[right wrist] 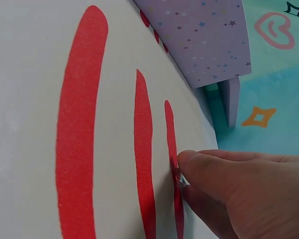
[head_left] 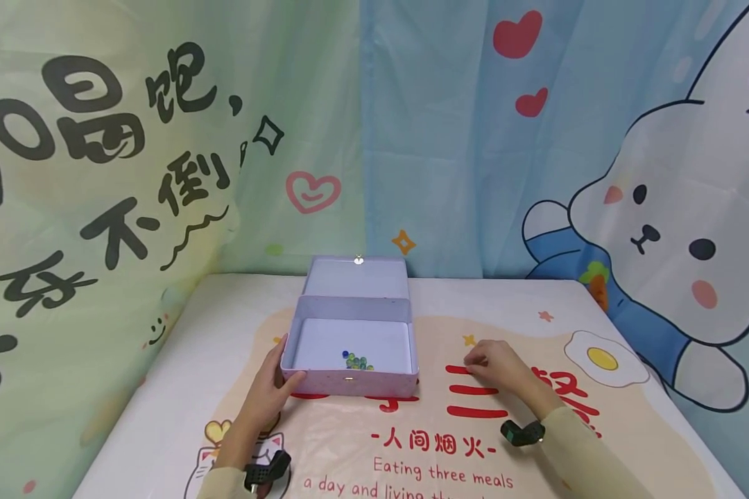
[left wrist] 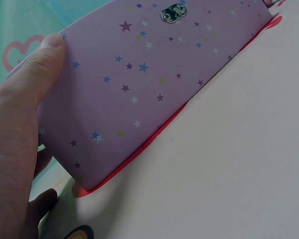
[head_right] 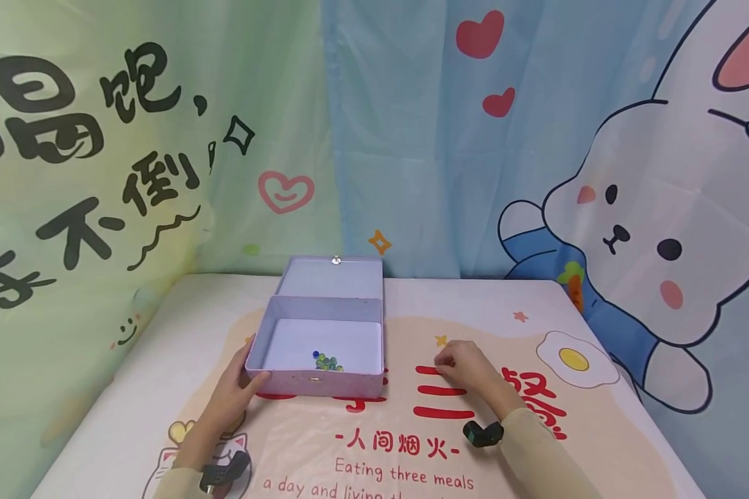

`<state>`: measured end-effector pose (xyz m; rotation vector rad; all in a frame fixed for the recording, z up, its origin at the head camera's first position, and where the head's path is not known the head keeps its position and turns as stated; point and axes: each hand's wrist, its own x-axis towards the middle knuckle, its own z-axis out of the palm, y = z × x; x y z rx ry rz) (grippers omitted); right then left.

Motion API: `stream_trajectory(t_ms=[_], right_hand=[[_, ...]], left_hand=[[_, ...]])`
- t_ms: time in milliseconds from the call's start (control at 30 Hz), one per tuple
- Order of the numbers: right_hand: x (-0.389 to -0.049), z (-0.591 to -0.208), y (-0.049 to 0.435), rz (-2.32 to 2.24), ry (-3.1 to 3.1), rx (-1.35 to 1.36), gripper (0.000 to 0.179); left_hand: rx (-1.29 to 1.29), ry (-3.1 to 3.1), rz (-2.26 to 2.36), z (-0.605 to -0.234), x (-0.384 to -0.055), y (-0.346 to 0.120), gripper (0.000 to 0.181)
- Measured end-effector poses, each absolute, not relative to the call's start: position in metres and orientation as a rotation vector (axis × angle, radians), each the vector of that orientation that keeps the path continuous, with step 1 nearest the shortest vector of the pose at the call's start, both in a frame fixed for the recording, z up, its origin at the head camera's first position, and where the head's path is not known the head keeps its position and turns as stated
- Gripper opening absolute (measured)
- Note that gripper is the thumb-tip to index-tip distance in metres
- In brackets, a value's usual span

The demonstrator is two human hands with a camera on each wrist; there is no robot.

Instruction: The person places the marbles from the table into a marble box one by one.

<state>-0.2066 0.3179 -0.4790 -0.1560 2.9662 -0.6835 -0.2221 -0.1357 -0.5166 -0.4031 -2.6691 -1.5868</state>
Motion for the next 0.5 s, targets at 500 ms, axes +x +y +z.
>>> stream_trajectory(t_ms=[500], right_hand=[[-0.2041,-0.4766,0.3158,-0.596,2.993,-0.187,0.013]], left_hand=[[-0.401,-2.665,-1.592,-0.5144,-0.2223,-0.1357,0.085]])
